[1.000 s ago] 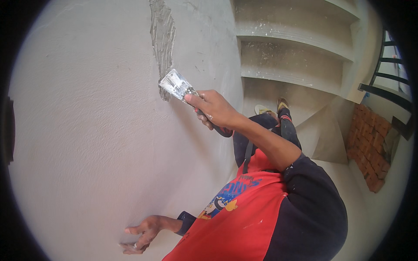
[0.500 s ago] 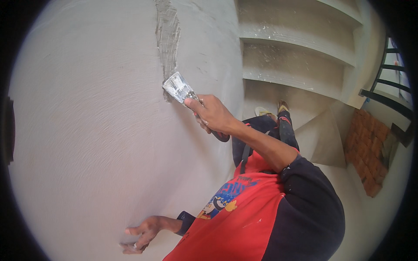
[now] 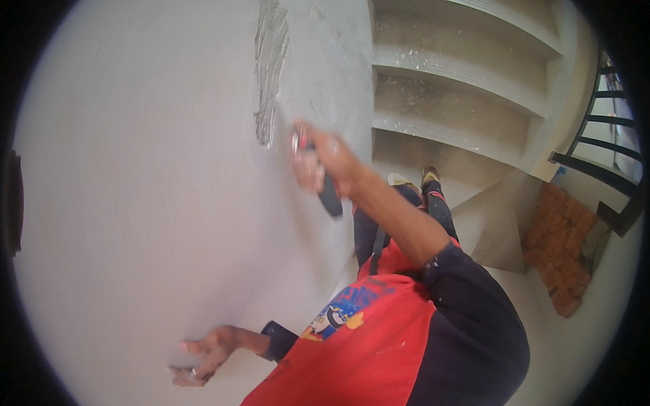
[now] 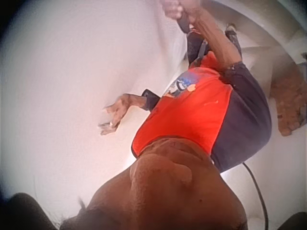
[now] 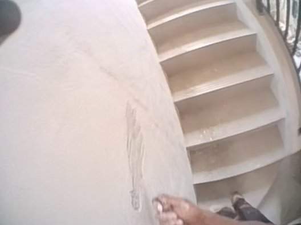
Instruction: The person applies plaster to a curved wall adjacent to a spiral staircase using a metal trowel. They spread the material in vertical strokes and smooth the surface, working on different sections of the wall while standing on the stairs.
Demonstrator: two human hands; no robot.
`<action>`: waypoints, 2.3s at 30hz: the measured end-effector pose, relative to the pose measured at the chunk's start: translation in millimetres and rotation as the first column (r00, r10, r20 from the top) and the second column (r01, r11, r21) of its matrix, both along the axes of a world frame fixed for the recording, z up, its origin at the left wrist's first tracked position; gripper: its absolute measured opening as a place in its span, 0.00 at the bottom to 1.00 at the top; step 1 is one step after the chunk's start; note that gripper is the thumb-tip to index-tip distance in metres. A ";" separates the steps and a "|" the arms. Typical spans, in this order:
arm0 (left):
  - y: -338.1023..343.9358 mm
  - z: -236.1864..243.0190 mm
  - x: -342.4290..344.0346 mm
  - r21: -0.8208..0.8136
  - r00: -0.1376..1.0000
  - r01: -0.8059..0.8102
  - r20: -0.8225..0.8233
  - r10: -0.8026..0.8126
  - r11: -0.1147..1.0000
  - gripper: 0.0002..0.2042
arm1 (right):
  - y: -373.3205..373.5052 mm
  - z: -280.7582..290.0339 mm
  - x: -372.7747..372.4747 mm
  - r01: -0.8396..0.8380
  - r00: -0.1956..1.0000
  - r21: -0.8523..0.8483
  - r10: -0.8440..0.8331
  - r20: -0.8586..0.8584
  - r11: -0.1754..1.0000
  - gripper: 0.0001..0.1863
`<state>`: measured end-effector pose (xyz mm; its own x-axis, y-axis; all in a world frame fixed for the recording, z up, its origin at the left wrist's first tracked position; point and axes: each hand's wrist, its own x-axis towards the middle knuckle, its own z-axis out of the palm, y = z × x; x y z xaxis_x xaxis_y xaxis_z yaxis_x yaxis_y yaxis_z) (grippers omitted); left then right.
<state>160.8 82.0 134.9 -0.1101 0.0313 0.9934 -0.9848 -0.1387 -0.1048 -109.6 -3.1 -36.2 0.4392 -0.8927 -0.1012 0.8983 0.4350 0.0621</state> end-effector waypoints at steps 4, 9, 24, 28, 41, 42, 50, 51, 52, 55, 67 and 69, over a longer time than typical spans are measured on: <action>-2.5 3.1 6.5 0.013 0.997 -0.075 0.035 0.075 0.997 0.24 | -21.1 32.3 -19.6 0.154 0.910 0.069 -0.115 -0.399 0.986 0.23; -1.4 2.2 -0.2 -0.039 0.991 -0.112 0.064 0.114 0.993 0.24 | 16.9 17.4 9.5 0.086 0.718 0.112 0.016 -0.696 0.990 0.23; 6.1 1.7 0.4 -0.017 0.982 -0.184 0.042 0.184 0.983 0.25 | 19.3 19.6 25.4 -0.011 0.762 0.105 0.077 -0.643 0.994 0.26; 10.7 3.0 10.3 0.016 0.988 -0.151 0.028 0.150 0.988 0.25 | 21.0 24.0 25.5 -0.044 0.787 0.110 0.102 -0.609 0.993 0.26; 2.8 -4.8 13.5 0.013 0.990 -0.131 0.047 0.130 0.991 0.22 | -6.1 12.2 -14.2 0.126 0.978 0.148 -0.098 -0.182 0.981 0.22; 0.5 -3.1 16.8 0.009 0.988 -0.145 0.057 0.144 0.989 0.21 | -13.5 22.2 -17.3 0.189 0.958 0.154 -0.148 -0.245 0.970 0.22; 6.3 -8.4 19.8 0.031 0.983 -0.186 0.013 0.185 0.982 0.24 | 22.0 16.8 23.4 0.070 0.764 0.132 0.032 -0.644 0.989 0.24; 5.1 -9.4 18.7 0.031 0.982 -0.188 0.016 0.188 0.982 0.24 | 20.6 14.3 25.9 0.048 0.741 0.115 0.042 -0.670 0.992 0.24; 4.2 -9.3 18.8 0.035 0.980 -0.198 0.017 0.197 0.980 0.24 | 18.7 12.2 28.6 0.024 0.717 0.098 0.051 -0.695 0.995 0.24; 6.2 -9.1 16.6 0.043 0.975 -0.221 0.012 0.221 0.974 0.23 | 17.5 11.0 28.7 -0.010 0.720 0.084 0.065 -0.691 0.996 0.25; 8.1 -3.3 11.8 0.041 0.979 -0.201 0.027 0.200 0.979 0.23 | 14.2 18.8 30.7 -0.052 0.771 0.098 0.102 -0.628 0.994 0.25; 9.8 -2.5 14.8 0.045 0.980 -0.194 0.042 0.192 0.980 0.23 | 13.7 21.1 35.4 -0.066 0.828 0.125 0.124 -0.547 0.990 0.25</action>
